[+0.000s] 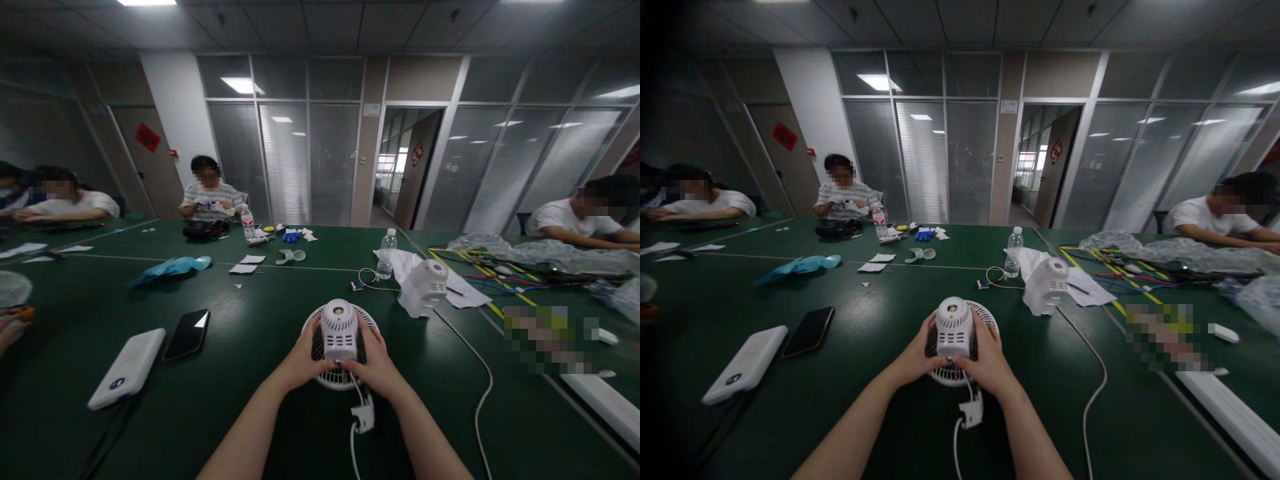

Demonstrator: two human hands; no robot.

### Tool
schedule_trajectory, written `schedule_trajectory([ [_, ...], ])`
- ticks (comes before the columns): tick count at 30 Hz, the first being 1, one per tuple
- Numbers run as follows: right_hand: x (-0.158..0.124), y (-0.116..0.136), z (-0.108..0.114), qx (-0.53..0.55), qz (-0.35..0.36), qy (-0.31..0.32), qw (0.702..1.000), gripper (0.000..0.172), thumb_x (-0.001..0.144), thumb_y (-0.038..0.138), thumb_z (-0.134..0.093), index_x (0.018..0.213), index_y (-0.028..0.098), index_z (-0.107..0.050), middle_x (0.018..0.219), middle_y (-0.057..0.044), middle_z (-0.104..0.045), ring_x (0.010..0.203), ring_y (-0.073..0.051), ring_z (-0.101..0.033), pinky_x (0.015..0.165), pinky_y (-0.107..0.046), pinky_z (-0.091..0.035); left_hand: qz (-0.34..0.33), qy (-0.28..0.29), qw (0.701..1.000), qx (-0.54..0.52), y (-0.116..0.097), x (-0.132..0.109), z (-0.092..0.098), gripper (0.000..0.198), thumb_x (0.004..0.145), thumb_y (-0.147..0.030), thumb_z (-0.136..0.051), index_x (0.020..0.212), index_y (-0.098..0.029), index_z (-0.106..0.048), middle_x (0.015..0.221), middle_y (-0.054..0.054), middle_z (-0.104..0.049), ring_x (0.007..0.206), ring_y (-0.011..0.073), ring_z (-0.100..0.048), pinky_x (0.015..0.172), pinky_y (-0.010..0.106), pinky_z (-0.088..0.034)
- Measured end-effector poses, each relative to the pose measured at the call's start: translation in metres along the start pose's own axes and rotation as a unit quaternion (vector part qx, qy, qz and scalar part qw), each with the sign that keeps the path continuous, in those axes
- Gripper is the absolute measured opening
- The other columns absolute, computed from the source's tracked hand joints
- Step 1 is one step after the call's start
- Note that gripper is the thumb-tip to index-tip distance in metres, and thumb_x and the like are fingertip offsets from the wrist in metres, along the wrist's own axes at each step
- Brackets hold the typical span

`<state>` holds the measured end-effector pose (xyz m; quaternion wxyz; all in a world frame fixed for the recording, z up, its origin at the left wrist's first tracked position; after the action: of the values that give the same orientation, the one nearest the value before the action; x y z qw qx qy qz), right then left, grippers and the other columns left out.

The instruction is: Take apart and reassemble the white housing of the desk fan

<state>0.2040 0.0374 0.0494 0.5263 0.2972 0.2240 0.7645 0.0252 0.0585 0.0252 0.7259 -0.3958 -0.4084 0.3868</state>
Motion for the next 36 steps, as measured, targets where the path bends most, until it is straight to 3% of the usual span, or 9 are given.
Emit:
schedule_trajectory([
  [5,0.001,-0.002,0.0,0.011,-0.008,0.006,1.0,0.102,0.074,0.041,-0.068,0.151,0.028,-0.003,0.156,-0.007,-0.026,0.145,-0.03,-0.017,0.116,-0.052,-0.008,0.005,-0.007,1.0,0.015,0.001,0.003,0.002,0.112,0.06,-0.034,-0.083,0.148,-0.022,-0.015,0.15,0.016,-0.033,0.14,0.0325,-0.03,0.116,0.052,-0.021],
  [12,0.005,-0.005,0.002,0.046,-0.001,-0.001,0.999,0.094,0.073,0.038,-0.068,0.149,0.026,-0.015,0.152,-0.009,-0.034,0.143,-0.03,-0.024,0.116,-0.053,-0.01,0.014,-0.018,0.997,0.072,0.002,0.008,0.001,0.103,0.06,-0.039,-0.082,0.146,-0.023,-0.027,0.145,0.014,-0.04,0.134,0.0349,-0.038,0.111,0.054,-0.028],
  [19,0.006,-0.01,-0.001,0.033,-0.007,0.001,0.999,0.096,0.072,0.032,-0.069,0.15,0.028,-0.012,0.153,-0.007,-0.033,0.143,-0.028,-0.024,0.116,-0.051,-0.011,0.009,-0.006,0.994,0.106,0.004,0.006,0.0,0.102,0.063,-0.046,-0.079,0.146,-0.021,-0.025,0.144,0.015,-0.04,0.133,0.0344,-0.038,0.11,0.052,-0.03],
  [26,0.01,-0.017,0.003,0.0,-0.007,-0.001,1.0,0.101,0.068,0.035,-0.074,0.15,0.031,-0.014,0.151,-0.006,-0.038,0.138,-0.029,-0.035,0.112,-0.049,-0.02,0.028,-0.022,0.994,0.106,0.002,0.004,-0.001,0.102,0.063,-0.044,-0.078,0.146,-0.019,-0.025,0.145,0.015,-0.039,0.135,0.0342,-0.036,0.112,0.051,-0.029],
  [31,0.007,-0.015,0.006,-0.028,0.0,0.011,1.0,0.103,0.069,0.04,-0.074,0.15,0.034,-0.01,0.154,-0.004,-0.033,0.14,-0.029,-0.031,0.112,-0.049,-0.02,0.028,-0.024,0.995,0.094,-0.008,0.004,0.0,0.1,0.062,-0.037,-0.08,0.145,-0.021,-0.028,0.143,0.014,-0.042,0.133,0.0322,-0.04,0.111,0.05,-0.031],
  [36,0.007,-0.018,0.003,-0.008,0.001,0.025,1.0,0.093,0.076,0.046,-0.065,0.151,0.03,-0.012,0.154,-0.006,-0.031,0.141,-0.031,-0.029,0.111,-0.05,-0.021,0.051,-0.023,0.992,0.113,-0.012,0.002,0.001,0.099,0.062,-0.036,-0.08,0.145,-0.022,-0.029,0.142,0.013,-0.043,0.132,0.0335,-0.04,0.11,0.052,-0.03],
])
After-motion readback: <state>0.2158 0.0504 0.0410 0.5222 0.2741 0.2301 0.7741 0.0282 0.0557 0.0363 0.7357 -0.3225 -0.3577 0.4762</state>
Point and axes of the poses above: each hand's wrist, its own x-axis towards the middle knuckle, its own z-axis out of the back of the hand, y = z × x, the point moved 7 cm from there along x, towards the middle knuckle
